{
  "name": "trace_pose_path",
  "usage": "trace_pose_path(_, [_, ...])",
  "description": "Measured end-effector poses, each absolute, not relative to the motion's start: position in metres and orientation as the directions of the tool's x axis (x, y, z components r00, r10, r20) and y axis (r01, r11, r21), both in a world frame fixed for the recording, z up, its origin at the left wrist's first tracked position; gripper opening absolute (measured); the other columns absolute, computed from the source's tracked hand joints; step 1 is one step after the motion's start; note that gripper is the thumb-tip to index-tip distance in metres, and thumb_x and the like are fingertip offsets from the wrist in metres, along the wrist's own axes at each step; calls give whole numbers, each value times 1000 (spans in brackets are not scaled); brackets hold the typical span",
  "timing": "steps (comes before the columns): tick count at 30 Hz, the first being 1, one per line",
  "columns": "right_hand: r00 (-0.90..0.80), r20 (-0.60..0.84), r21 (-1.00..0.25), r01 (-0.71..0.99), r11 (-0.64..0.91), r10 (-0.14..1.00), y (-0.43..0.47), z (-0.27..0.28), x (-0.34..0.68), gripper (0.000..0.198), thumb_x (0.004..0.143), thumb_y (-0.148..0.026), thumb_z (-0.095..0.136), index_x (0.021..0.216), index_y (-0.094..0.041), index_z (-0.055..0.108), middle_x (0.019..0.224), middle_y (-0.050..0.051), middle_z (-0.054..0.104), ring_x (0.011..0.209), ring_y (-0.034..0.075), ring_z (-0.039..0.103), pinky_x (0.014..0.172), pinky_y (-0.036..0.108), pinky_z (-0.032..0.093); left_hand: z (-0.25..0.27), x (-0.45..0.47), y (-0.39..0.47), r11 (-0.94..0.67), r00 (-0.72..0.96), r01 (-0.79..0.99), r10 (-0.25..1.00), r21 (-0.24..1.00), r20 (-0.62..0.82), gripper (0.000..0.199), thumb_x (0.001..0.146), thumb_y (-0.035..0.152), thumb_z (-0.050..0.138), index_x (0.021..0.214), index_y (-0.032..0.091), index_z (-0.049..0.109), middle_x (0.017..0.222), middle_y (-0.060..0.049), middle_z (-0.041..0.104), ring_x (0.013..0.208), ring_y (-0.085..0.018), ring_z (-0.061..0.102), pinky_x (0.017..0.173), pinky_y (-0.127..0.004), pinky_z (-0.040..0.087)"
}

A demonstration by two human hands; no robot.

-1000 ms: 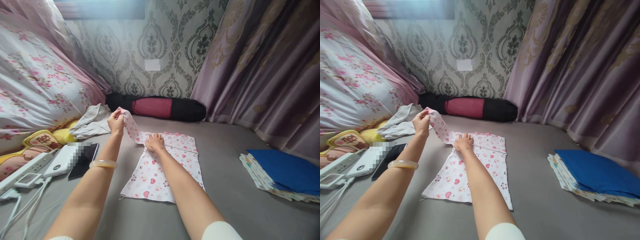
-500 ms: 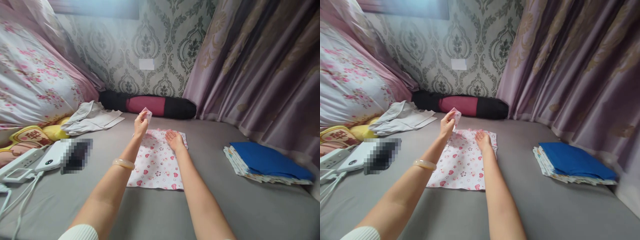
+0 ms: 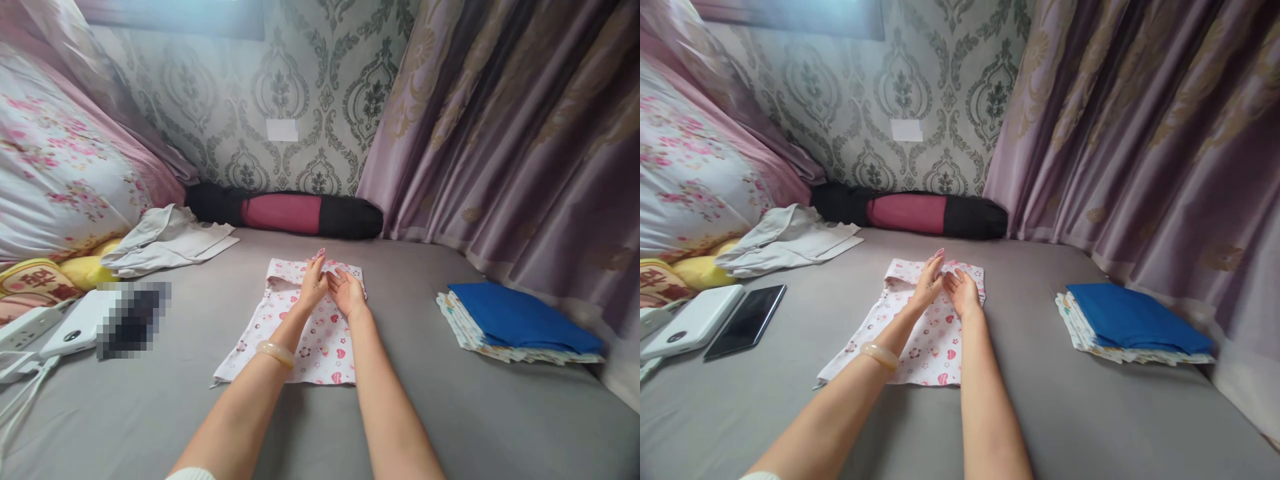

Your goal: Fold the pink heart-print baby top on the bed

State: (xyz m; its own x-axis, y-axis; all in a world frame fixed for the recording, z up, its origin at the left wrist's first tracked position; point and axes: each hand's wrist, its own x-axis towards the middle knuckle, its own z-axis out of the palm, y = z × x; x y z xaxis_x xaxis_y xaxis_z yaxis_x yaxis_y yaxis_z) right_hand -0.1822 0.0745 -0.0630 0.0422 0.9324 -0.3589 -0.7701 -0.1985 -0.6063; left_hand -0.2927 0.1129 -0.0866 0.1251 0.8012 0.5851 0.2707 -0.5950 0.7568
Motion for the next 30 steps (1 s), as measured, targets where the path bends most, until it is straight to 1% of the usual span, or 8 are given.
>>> trace_pose_path(4, [6, -300, -647, -736, -199, 954, 71, -54, -184, 34, 92, -36, 46, 125, -28, 49, 91, 2, 69, 70, 15, 67, 59, 27, 54, -99, -282, 107, -575, 166, 268, 818, 773, 551, 67, 68, 2, 42, 133, 18, 48, 144, -13, 42, 136, -25, 36, 114, -48, 29])
trace_pose_path(8, [36, -200, -725, -678, -123, 979, 70, -54, -187, 46, 92, -41, 45, 137, -34, 39, 104, 1, 68, 81, 17, 67, 70, 33, 55, -104, -277, 105, -581, 209, 220, 813, 784, 544, 68, 68, 4, 44, 134, 19, 47, 139, -14, 44, 132, -26, 40, 111, -48, 33])
trace_pose_path(13, [91, -56, -856, -518, -1, 994, 75, -63, -188, 41, 87, -46, 53, 125, -32, 56, 119, 0, 63, 99, 17, 62, 85, 32, 51, -97, -277, 99, -587, 321, 209, 796, 782, 512, 52, 69, 6, 42, 117, 16, 58, 113, -12, 57, 106, -23, 54, 96, -43, 46])
trace_pose_path(16, [81, -99, -875, -482, -48, 992, 80, -68, -187, 38, 86, -47, 54, 117, -26, 63, 118, 2, 64, 104, 18, 61, 87, 31, 50, -92, -279, 95, -569, 357, 221, 803, 792, 477, 40, 69, 8, 41, 103, 15, 62, 106, -10, 59, 101, -21, 56, 91, -39, 49])
trace_pose_path(20, [139, -206, -837, -538, -101, 969, 85, -71, -185, 33, 91, -42, 51, 116, -24, 62, 111, 3, 68, 98, 16, 65, 86, 30, 52, -87, -291, 94, -492, 252, 360, 869, 793, 425, 37, 70, 7, 41, 95, 18, 65, 119, -10, 59, 117, -23, 53, 100, -39, 44])
trace_pose_path(24, [169, -245, -809, -579, -105, 955, 87, -72, -183, 28, 93, -39, 51, 112, -24, 63, 110, 4, 69, 94, 16, 67, 90, 34, 51, -80, -316, 97, -401, 72, 624, 884, 671, 462, 37, 73, 6, 39, 96, 19, 64, 115, -10, 63, 110, -23, 58, 98, -38, 44])
trace_pose_path(27, [191, -258, -797, -596, -97, 947, 87, -71, -182, 25, 94, -37, 51, 109, -22, 64, 109, 5, 70, 96, 17, 67, 94, 37, 50, -76, -334, 97, -207, -22, 831, 915, 516, 403, 35, 76, 8, 40, 100, 17, 64, 107, -12, 65, 106, -26, 58, 95, -40, 43])
trace_pose_path(30, [220, -256, -784, -617, -69, 941, 86, -70, -182, 22, 94, -33, 52, 107, -21, 64, 105, 6, 71, 99, 17, 66, 96, 36, 49, -75, -343, 94, -58, -88, 917, 935, 395, 343, 30, 78, 9, 42, 97, 18, 64, 105, -14, 66, 113, -29, 54, 99, -45, 36])
